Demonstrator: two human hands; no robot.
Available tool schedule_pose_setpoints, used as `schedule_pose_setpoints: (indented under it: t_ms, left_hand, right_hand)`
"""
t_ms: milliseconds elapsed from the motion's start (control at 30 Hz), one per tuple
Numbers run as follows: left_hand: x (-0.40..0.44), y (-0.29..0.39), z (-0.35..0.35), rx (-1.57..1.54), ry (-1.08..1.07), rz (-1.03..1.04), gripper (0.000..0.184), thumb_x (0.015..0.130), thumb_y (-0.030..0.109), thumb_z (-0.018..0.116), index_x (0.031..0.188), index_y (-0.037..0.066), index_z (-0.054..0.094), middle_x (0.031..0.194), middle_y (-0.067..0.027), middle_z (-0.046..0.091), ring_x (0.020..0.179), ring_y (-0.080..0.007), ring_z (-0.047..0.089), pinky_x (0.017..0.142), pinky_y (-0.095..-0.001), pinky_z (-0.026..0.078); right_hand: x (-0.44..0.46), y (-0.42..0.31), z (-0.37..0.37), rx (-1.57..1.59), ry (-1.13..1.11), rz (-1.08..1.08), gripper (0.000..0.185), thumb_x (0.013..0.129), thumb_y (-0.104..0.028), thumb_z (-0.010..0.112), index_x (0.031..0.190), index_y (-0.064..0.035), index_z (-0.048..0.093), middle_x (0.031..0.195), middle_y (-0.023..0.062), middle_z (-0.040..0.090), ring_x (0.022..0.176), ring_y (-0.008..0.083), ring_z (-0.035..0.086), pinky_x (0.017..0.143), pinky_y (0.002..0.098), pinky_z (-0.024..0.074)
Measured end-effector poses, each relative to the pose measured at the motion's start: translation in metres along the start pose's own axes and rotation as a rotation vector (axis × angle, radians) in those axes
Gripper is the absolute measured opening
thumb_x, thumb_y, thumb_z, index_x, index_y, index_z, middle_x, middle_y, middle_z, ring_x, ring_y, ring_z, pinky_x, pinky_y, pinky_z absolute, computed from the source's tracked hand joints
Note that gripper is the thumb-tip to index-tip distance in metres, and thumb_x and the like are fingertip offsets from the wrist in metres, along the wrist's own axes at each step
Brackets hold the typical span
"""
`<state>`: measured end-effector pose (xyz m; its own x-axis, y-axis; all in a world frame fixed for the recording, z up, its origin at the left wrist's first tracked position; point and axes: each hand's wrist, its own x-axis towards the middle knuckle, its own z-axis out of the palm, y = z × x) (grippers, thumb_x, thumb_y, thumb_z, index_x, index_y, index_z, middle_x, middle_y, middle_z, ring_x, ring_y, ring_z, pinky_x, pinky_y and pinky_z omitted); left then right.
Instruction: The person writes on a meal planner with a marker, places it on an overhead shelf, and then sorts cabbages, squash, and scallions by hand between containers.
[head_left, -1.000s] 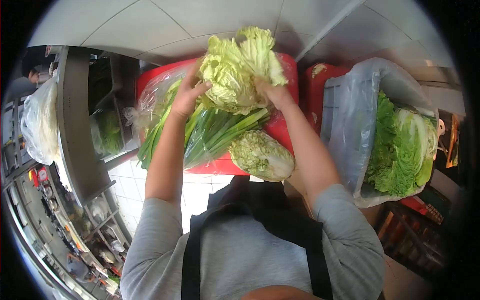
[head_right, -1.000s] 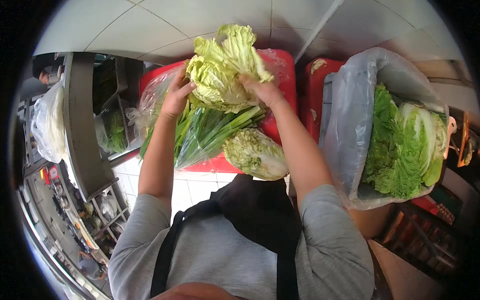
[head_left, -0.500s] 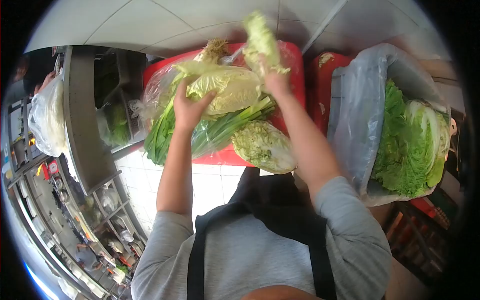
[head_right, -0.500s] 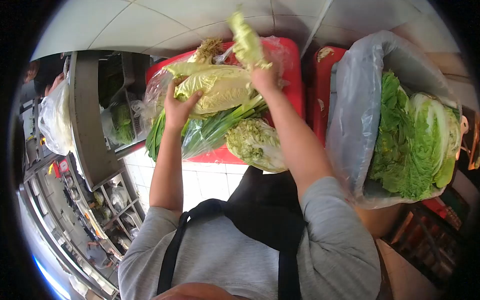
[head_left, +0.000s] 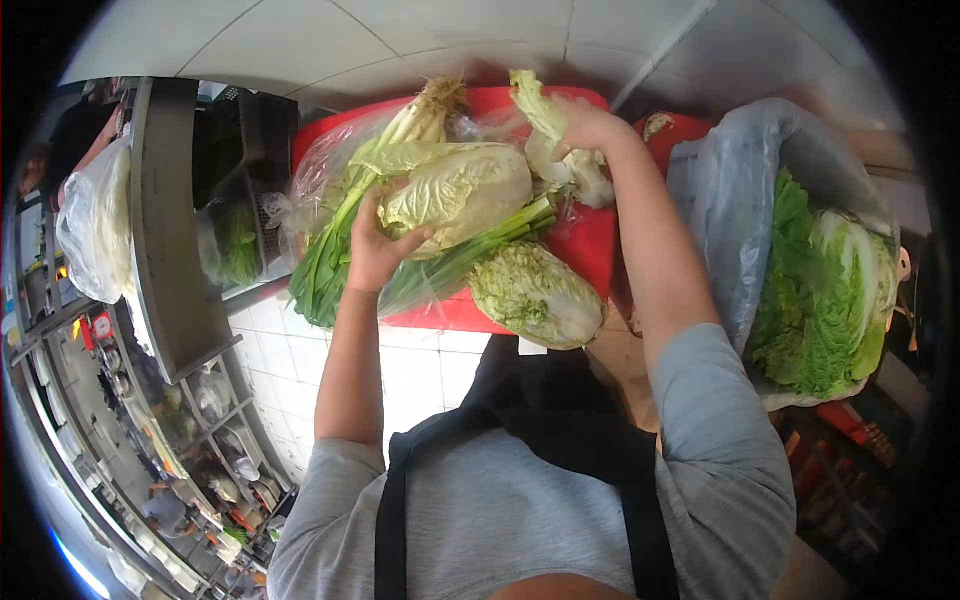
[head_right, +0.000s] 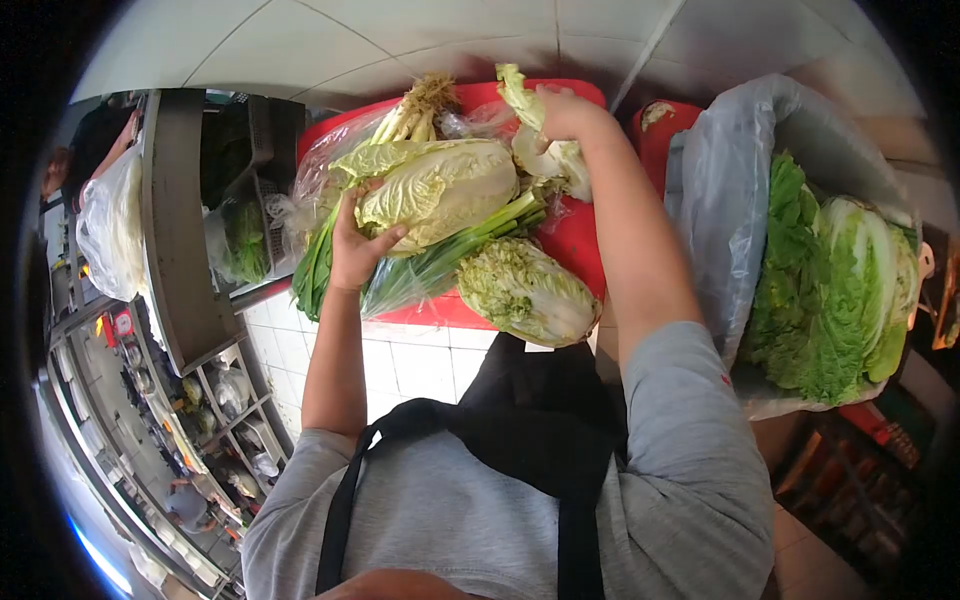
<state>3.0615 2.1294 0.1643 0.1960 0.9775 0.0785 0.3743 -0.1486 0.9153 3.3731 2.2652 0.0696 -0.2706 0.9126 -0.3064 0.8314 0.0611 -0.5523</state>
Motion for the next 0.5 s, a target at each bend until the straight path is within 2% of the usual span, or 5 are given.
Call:
schedule_pose_setpoints:
  t_ms: [167, 267, 367, 467, 500]
  left_hand:
    - [0.012, -0.006, -0.017, -0.118, 0.052, -0.038, 0.047, 0.087, 0.017, 0.057, 0.128, 0.0, 0.042, 0.122, -0.0114, 0.049, 0.111, -0.0172, 0.047, 0.092, -0.0311, 0.042]
    - [0.026, -0.018, -0.011, -0.526, 0.055, -0.182, 0.043, 0.091, 0.025, 0.051, 0.127, 0.003, 0.045, 0.123, -0.0104, 0.049, 0.111, -0.0165, 0.047, 0.094, -0.03, 0.04]
    - [0.036, -0.011, 0.008, -0.39, 0.062, -0.204, 0.035, 0.092, 0.024, 0.052, 0.123, 0.007, 0.051, 0.121, -0.0081, 0.052, 0.109, -0.0159, 0.047, 0.095, -0.0285, 0.036]
    - [0.049, 0.009, 0.041, -0.201, 0.1, -0.138, 0.038, 0.09, 0.026, 0.056, 0.122, 0.006, 0.052, 0.117, -0.0104, 0.054, 0.108, -0.0198, 0.049, 0.096, -0.0306, 0.036]
    - [0.055, 0.005, 0.05, 0.01, 0.142, -0.024, 0.044, 0.089, 0.031, 0.058, 0.123, 0.005, 0.051, 0.116, -0.0172, 0.054, 0.11, -0.0279, 0.05, 0.096, -0.0352, 0.037]
  right_hand:
    - [0.021, 0.011, -0.019, 0.176, -0.05, -0.079, 0.105, 0.061, -0.037, 0.08, 0.141, 0.0007, 0.024, 0.139, 0.0221, 0.038, 0.128, 0.0284, 0.038, 0.106, 0.0334, 0.0303]
    - [0.062, 0.046, 0.014, 0.465, 0.034, -0.021, 0.106, 0.067, -0.05, 0.074, 0.141, 0.0041, 0.019, 0.14, 0.0246, 0.034, 0.13, 0.0323, 0.035, 0.107, 0.0359, 0.0296]
    - [0.032, 0.032, 0.023, 0.133, 0.386, 0.128, 0.103, 0.071, -0.059, 0.066, 0.141, 0.0034, 0.022, 0.14, 0.0258, 0.033, 0.13, 0.0341, 0.035, 0.106, 0.0379, 0.0308]
    - [0.032, 0.043, 0.029, 0.495, 0.474, 0.007, 0.101, 0.073, -0.061, 0.063, 0.141, 0.0015, 0.022, 0.141, 0.0262, 0.031, 0.131, 0.035, 0.033, 0.106, 0.0387, 0.0288]
    - [0.036, 0.048, 0.038, 0.735, 0.473, 0.021, 0.099, 0.074, -0.06, 0.062, 0.141, 0.0008, 0.023, 0.141, 0.0263, 0.032, 0.131, 0.0352, 0.032, 0.106, 0.0388, 0.0283]
